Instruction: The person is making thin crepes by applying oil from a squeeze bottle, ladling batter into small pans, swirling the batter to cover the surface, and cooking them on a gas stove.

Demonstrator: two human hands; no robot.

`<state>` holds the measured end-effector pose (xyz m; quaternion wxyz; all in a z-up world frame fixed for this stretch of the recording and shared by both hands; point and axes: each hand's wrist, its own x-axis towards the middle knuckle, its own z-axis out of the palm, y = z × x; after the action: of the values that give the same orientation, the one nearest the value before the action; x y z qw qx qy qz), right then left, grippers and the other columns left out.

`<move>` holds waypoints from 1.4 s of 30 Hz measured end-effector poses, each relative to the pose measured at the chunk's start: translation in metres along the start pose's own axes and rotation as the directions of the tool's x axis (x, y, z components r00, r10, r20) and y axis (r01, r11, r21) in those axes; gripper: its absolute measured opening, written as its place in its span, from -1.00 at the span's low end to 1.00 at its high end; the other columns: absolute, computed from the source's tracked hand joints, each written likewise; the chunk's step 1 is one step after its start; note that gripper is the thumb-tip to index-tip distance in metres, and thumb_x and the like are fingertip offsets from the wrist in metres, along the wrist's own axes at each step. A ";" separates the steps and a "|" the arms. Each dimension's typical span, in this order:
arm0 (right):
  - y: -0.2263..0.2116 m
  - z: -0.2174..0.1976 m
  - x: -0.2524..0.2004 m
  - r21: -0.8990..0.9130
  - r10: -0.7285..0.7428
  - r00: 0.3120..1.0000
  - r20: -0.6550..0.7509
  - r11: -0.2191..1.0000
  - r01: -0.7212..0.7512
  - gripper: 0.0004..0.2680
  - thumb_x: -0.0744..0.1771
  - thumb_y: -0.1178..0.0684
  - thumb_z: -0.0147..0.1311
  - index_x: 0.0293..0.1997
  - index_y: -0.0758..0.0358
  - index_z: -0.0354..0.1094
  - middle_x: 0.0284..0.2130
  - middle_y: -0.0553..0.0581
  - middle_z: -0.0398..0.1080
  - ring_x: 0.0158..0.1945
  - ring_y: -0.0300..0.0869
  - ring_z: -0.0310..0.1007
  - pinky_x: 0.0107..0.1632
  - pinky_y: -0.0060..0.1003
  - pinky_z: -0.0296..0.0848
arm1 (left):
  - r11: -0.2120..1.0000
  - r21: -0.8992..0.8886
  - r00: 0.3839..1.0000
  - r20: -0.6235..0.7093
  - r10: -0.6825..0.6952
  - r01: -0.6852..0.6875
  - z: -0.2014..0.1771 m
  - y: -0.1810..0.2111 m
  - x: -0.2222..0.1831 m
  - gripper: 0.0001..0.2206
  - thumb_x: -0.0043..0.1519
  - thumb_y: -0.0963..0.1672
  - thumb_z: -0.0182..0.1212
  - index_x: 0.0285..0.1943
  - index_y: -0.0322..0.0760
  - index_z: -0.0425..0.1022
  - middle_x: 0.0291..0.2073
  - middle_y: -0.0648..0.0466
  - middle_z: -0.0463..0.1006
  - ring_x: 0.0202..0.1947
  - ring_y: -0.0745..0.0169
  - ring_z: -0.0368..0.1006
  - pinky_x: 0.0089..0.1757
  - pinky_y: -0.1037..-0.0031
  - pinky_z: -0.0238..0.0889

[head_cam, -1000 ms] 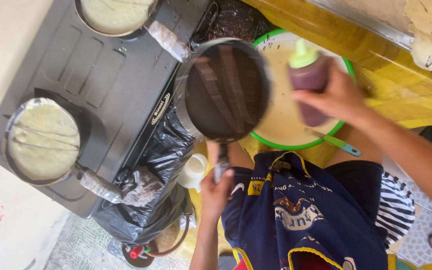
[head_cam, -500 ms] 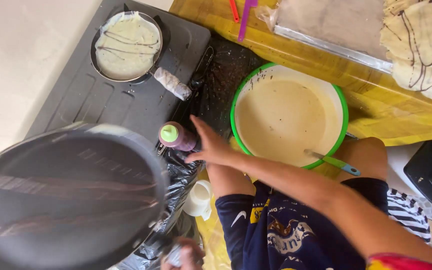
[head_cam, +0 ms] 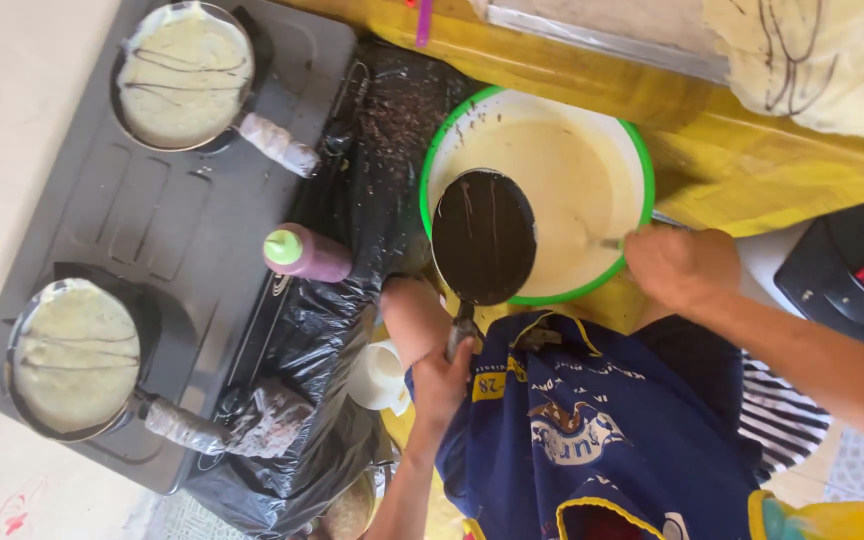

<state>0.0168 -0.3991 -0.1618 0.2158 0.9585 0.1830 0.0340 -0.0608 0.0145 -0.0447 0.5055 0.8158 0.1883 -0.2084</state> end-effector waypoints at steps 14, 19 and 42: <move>0.120 -0.199 -0.008 0.104 0.324 0.819 0.474 0.903 -0.417 -0.51 0.25 0.02 -0.04 0.35 -0.44 0.34 -0.08 -0.07 0.58 -0.03 0.01 0.65 -0.26 -0.03 0.64 | 0.760 0.563 0.920 0.001 0.393 -0.325 -0.012 0.010 0.082 -0.51 0.26 0.09 0.30 -0.40 -0.46 0.45 -0.55 -0.17 0.53 -0.45 -0.27 0.52 -0.34 0.06 0.38; 0.093 -0.200 -0.024 0.177 0.307 0.930 0.199 0.923 -0.343 -0.56 0.26 0.00 0.06 0.30 -0.42 0.43 -0.35 -0.13 0.43 -0.26 -0.10 0.54 -0.42 -0.14 0.47 | 0.982 0.051 0.955 0.226 -0.190 0.183 -0.013 0.083 0.062 -0.52 0.31 0.08 0.18 -0.56 -0.28 0.32 -0.70 -0.02 0.45 -0.78 0.29 0.26 -0.58 0.53 0.11; 0.079 -0.294 0.000 -0.064 0.179 0.913 -0.366 0.974 -0.217 -0.70 0.34 -0.04 0.31 0.21 -0.38 0.57 -0.42 -0.27 0.26 -0.49 -0.33 0.23 -0.47 -0.44 0.13 | 0.557 -0.824 0.867 0.350 0.354 0.105 0.079 -0.009 0.072 -0.68 0.30 0.08 0.22 -0.32 -0.15 0.40 -0.68 0.19 0.39 -0.77 0.44 0.24 -0.65 0.61 0.09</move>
<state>0.0007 -0.3475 0.1379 0.2234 0.9375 0.1192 0.2389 -0.0173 -0.0459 -0.1214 0.8694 0.4183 0.0715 -0.2533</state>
